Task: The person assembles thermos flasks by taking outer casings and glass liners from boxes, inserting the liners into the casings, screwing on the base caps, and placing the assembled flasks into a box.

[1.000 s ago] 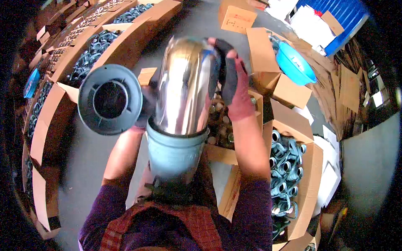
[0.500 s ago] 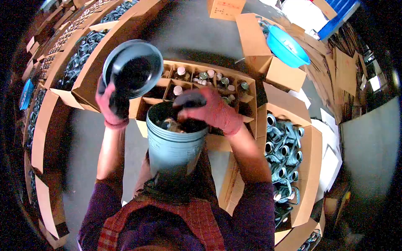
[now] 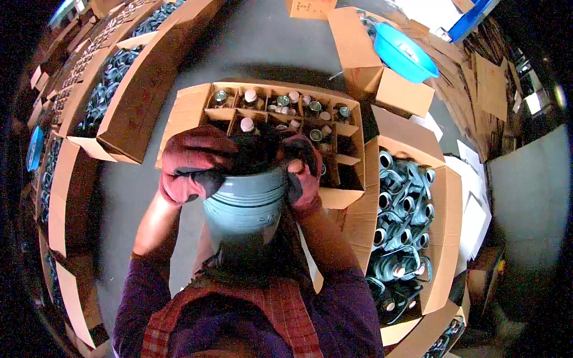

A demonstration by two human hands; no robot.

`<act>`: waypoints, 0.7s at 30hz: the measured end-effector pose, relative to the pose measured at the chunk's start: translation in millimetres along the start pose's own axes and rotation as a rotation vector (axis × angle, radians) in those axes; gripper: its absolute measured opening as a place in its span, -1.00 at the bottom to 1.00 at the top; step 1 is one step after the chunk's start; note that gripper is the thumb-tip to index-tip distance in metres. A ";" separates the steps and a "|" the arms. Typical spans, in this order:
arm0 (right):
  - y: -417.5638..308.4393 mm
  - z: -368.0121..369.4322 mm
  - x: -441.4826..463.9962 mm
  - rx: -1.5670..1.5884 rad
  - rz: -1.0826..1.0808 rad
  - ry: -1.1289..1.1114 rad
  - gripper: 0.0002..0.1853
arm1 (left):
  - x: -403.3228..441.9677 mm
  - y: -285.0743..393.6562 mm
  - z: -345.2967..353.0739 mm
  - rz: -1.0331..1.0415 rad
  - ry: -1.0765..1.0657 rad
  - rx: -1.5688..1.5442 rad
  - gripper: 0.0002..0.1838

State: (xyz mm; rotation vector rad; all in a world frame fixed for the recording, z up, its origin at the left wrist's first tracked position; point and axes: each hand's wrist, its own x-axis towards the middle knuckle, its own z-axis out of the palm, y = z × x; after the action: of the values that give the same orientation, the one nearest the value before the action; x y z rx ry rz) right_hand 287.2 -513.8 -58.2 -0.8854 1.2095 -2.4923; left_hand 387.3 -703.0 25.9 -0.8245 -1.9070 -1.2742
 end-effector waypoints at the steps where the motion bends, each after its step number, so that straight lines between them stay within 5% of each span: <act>1: -10.1 0.4 -0.6 -0.114 0.007 -0.023 -0.55 | 0.0 -3.5 -1.6 0.040 -0.047 -0.031 -0.47; 4: -38.2 -4.6 1.9 -0.453 -0.035 -0.151 -0.39 | 11.1 16.0 -14.8 -0.050 -0.303 0.150 -0.38; 5: -36.9 5.8 5.0 -0.458 -0.237 -0.195 -0.24 | 20.6 29.4 -10.3 -0.092 -0.340 0.200 -0.30; 9: -39.0 18.3 -0.2 -0.530 -0.107 -0.128 -0.10 | 32.8 62.5 9.1 -0.298 -0.490 0.594 -0.21; 11: -47.9 15.5 4.4 -0.555 -0.003 -0.228 -0.16 | 29.2 60.9 12.9 -0.299 -0.446 0.651 -0.22; 12: -48.6 13.6 7.7 -0.565 0.048 -0.283 -0.19 | 23.2 47.8 5.5 -0.289 -0.392 0.407 -0.23; 13: -30.8 10.9 6.8 -0.514 -0.154 -0.215 -0.41 | 12.2 25.6 -9.9 -0.279 -0.329 0.166 -0.25; 15: -27.0 15.2 9.5 -0.359 -0.015 -0.118 -0.56 | -5.4 10.3 -24.2 -0.382 -0.167 -0.152 -0.32; 18: -25.3 19.2 14.7 -0.412 -0.093 -0.057 -0.72 | -16.8 -5.4 -6.4 -0.250 0.111 -0.104 -0.44; 21: -38.8 26.6 16.7 -0.424 -0.165 -0.058 -0.79 | -10.1 8.4 -2.0 -0.312 0.143 -0.081 -0.47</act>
State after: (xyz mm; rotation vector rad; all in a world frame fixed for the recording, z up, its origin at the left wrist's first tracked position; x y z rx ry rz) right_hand 292.3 -513.7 -8.6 -1.1912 1.7463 -2.3455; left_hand 400.1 -703.5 22.4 -0.4707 -1.9300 -1.5609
